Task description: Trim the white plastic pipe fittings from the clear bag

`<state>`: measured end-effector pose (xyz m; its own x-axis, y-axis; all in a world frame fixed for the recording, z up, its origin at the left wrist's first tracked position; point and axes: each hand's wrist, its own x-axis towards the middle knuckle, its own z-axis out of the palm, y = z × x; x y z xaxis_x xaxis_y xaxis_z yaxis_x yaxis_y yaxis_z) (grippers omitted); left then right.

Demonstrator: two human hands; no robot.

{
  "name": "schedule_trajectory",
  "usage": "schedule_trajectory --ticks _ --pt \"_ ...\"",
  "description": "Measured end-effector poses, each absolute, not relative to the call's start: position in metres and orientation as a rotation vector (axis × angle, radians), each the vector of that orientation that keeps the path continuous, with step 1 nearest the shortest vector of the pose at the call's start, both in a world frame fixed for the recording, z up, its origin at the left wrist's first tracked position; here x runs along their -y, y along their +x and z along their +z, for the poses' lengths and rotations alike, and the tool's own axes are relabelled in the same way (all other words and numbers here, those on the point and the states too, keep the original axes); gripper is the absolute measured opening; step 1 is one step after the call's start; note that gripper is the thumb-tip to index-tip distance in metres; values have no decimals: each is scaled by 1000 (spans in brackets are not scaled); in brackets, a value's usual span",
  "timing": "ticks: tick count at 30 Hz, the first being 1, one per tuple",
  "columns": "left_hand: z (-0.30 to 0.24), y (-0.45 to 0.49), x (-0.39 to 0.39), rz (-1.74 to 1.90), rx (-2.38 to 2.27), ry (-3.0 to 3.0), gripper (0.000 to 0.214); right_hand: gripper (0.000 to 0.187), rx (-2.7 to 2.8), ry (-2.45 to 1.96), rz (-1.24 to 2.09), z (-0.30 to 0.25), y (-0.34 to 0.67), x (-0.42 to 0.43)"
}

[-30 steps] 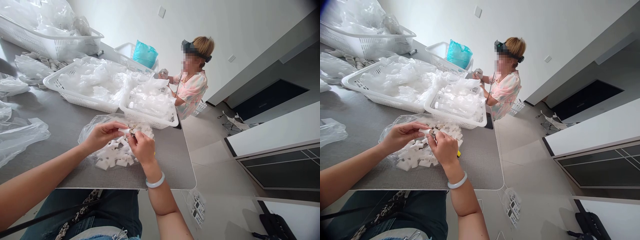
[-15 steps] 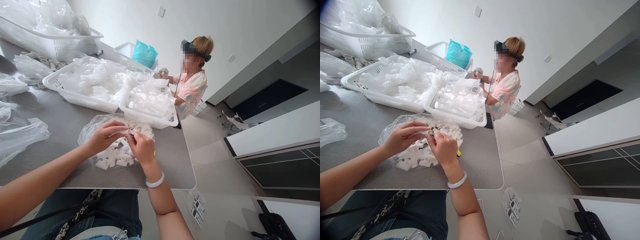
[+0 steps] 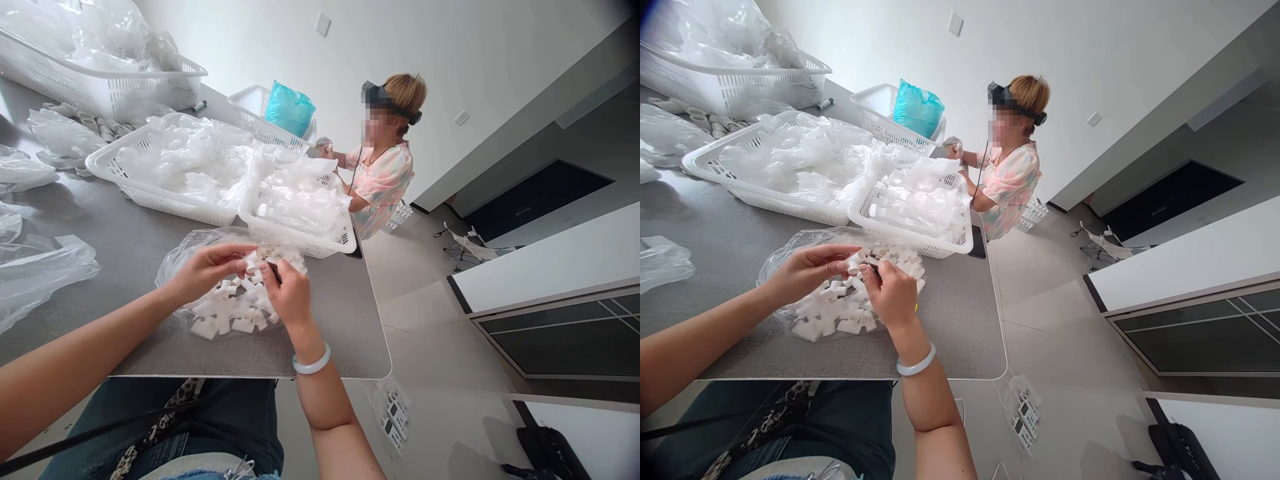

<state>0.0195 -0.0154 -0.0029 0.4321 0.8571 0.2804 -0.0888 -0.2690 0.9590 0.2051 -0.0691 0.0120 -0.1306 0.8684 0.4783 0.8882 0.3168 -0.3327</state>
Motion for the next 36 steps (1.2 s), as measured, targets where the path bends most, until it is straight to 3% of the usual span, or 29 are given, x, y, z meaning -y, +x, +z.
schedule_trajectory --ticks 9,26,36 --pt "8 17 15 873 -556 1339 33 50 2089 -1528 -78 12 205 68" --pt "5 24 19 921 -554 1075 19 68 1995 -1421 -311 1 203 65" --pt "9 30 25 890 -600 1061 41 64 1987 -1374 -403 1 198 67"
